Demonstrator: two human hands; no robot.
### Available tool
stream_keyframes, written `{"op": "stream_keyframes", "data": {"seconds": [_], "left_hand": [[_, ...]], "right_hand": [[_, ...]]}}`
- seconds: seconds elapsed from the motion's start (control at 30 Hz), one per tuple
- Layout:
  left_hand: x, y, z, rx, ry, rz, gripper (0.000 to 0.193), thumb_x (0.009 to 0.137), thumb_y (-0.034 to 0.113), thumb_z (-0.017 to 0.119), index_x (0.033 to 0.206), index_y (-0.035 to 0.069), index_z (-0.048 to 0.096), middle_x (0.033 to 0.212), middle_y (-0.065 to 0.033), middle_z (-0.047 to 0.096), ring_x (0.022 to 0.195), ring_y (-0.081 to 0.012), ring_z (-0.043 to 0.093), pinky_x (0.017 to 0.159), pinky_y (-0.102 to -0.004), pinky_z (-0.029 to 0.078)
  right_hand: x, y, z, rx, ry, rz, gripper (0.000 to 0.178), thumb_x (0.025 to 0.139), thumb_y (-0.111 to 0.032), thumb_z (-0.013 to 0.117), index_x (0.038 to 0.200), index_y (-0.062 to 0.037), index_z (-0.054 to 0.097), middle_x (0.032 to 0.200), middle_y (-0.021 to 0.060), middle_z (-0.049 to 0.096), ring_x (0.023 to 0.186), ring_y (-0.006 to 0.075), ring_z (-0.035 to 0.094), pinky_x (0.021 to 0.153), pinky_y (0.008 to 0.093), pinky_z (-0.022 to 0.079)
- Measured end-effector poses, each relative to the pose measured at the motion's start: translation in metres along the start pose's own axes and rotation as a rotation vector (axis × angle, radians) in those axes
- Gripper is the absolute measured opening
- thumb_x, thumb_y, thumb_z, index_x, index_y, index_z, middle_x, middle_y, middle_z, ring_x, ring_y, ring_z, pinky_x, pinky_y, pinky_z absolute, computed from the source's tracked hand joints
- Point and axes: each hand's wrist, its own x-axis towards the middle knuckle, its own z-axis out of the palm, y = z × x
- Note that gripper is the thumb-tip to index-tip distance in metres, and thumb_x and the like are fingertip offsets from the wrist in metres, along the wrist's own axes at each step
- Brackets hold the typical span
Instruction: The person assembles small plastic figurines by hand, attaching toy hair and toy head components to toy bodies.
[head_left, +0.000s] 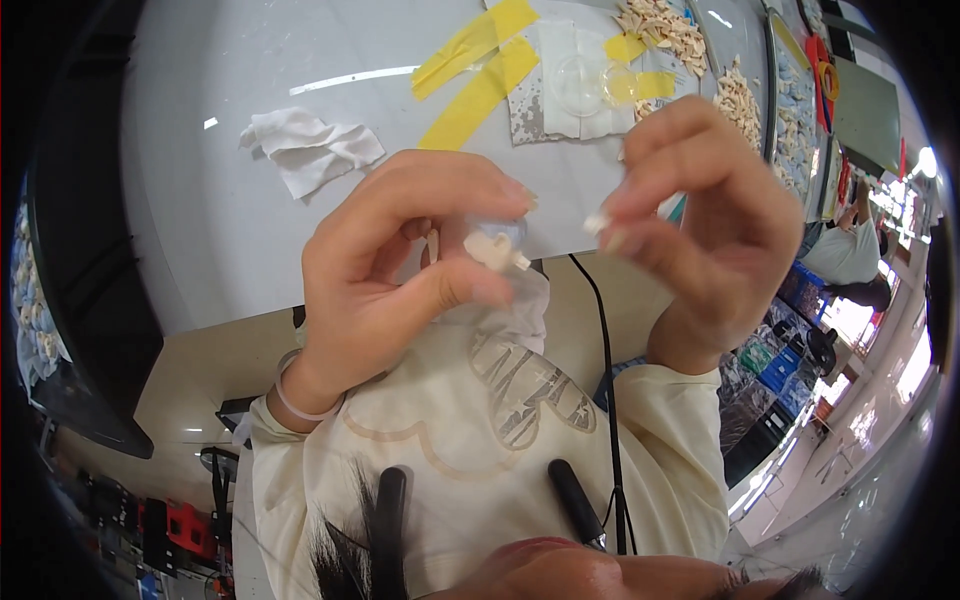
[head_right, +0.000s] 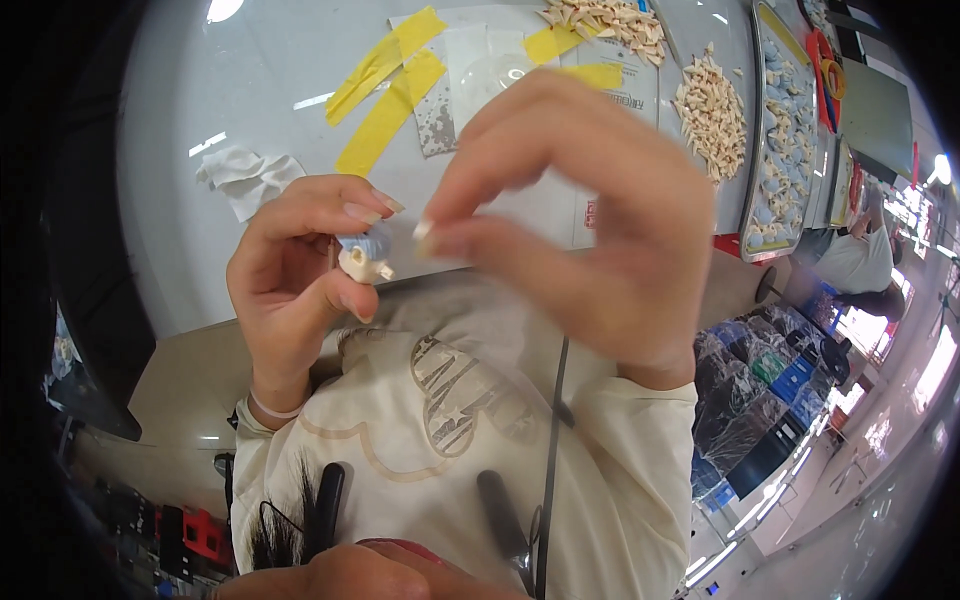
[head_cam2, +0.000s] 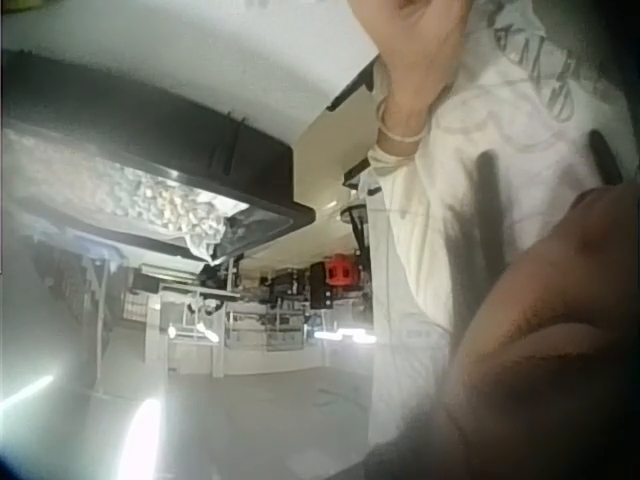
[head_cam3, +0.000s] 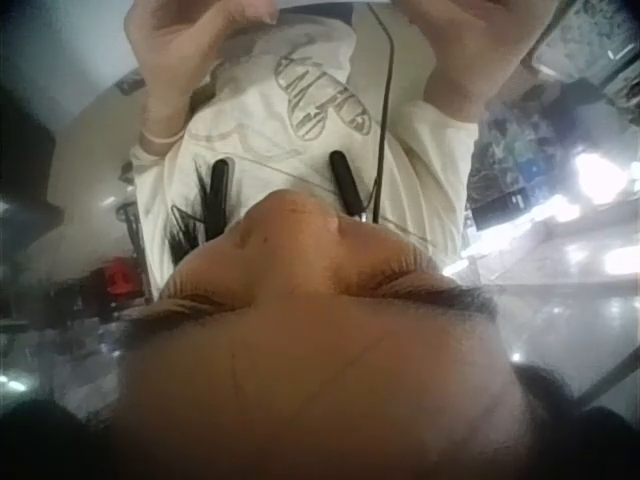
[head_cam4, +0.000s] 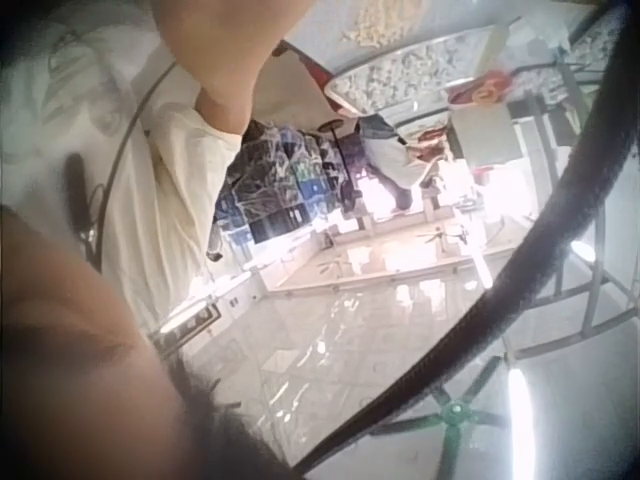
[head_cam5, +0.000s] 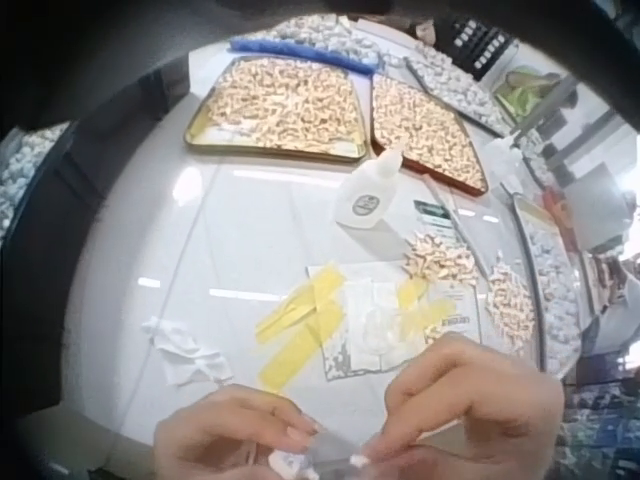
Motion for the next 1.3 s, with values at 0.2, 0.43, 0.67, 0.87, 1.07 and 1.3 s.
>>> {"op": "stream_keyframes", "data": {"seconds": [0.2, 0.43, 0.67, 0.87, 1.07, 1.3], "left_hand": [[-0.005, 0.008, 0.010, 0.183, 0.072, -0.081, 0.033, 0.059, 0.003, 0.070, 0.089, 0.001, 0.055, 0.090, -0.0035, 0.054, 0.055, -0.0046, 0.038, 0.046, -0.0159, 0.029], [-0.007, 0.015, 0.012, 0.464, -0.097, 0.068, 0.045, 0.058, 0.021, 0.074, 0.091, -0.001, 0.053, 0.089, -0.0130, 0.050, 0.075, -0.0126, 0.047, 0.056, -0.0189, 0.034], [-0.013, 0.014, 0.017, 0.561, -0.021, 0.172, 0.047, 0.057, 0.030, 0.071, 0.090, 0.000, 0.054, 0.084, -0.0130, 0.052, 0.067, -0.0123, 0.049, 0.050, -0.0185, 0.034], [-0.011, 0.022, 0.017, 0.814, -0.101, 0.446, 0.046, 0.058, 0.033, 0.065, 0.089, 0.000, 0.056, 0.075, -0.0117, 0.054, 0.058, -0.0143, 0.050, 0.046, -0.0203, 0.034], [-0.015, 0.024, 0.016, 0.910, -0.134, 0.425, 0.045, 0.058, 0.033, 0.065, 0.088, 0.001, 0.058, 0.074, -0.0110, 0.055, 0.058, -0.0140, 0.050, 0.047, -0.0217, 0.036], [-0.015, 0.017, 0.016, 0.582, -0.030, 0.380, 0.045, 0.052, 0.029, 0.067, 0.088, 0.002, 0.062, 0.070, -0.0035, 0.053, 0.052, -0.0096, 0.045, 0.043, -0.0197, 0.036]], "right_hand": [[-0.020, 0.003, 0.011, 0.278, -0.046, 0.160, 0.021, 0.051, -0.004, 0.070, 0.065, -0.0004, 0.056, 0.065, 0.0070, 0.048, 0.062, 0.0141, 0.042, 0.056, 0.0230, 0.030], [-0.028, 0.001, 0.015, 0.373, -0.040, 0.219, 0.019, 0.052, -0.003, 0.069, 0.065, -0.0008, 0.056, 0.066, 0.0064, 0.048, 0.062, 0.0136, 0.041, 0.056, 0.0223, 0.029], [-0.032, -0.005, 0.017, 0.287, -0.067, 0.190, 0.018, 0.055, 0.000, 0.069, 0.065, -0.0020, 0.054, 0.064, 0.0049, 0.046, 0.061, 0.0120, 0.040, 0.056, 0.0218, 0.028], [-0.031, -0.012, 0.013, 0.137, -0.105, 0.153, 0.020, 0.055, -0.002, 0.071, 0.063, -0.0032, 0.053, 0.064, 0.0041, 0.046, 0.058, 0.0115, 0.041, 0.052, 0.0217, 0.028], [-0.034, -0.012, 0.017, 0.009, -0.094, 0.020, 0.024, 0.051, -0.006, 0.074, 0.063, -0.0033, 0.053, 0.065, 0.0048, 0.047, 0.057, 0.0111, 0.042, 0.051, 0.0215, 0.030], [-0.036, 0.002, 0.025, 0.375, -0.019, 0.032, 0.027, 0.049, -0.009, 0.077, 0.062, -0.0046, 0.053, 0.067, 0.0047, 0.048, 0.057, 0.0113, 0.042, 0.050, 0.0215, 0.030]]}}
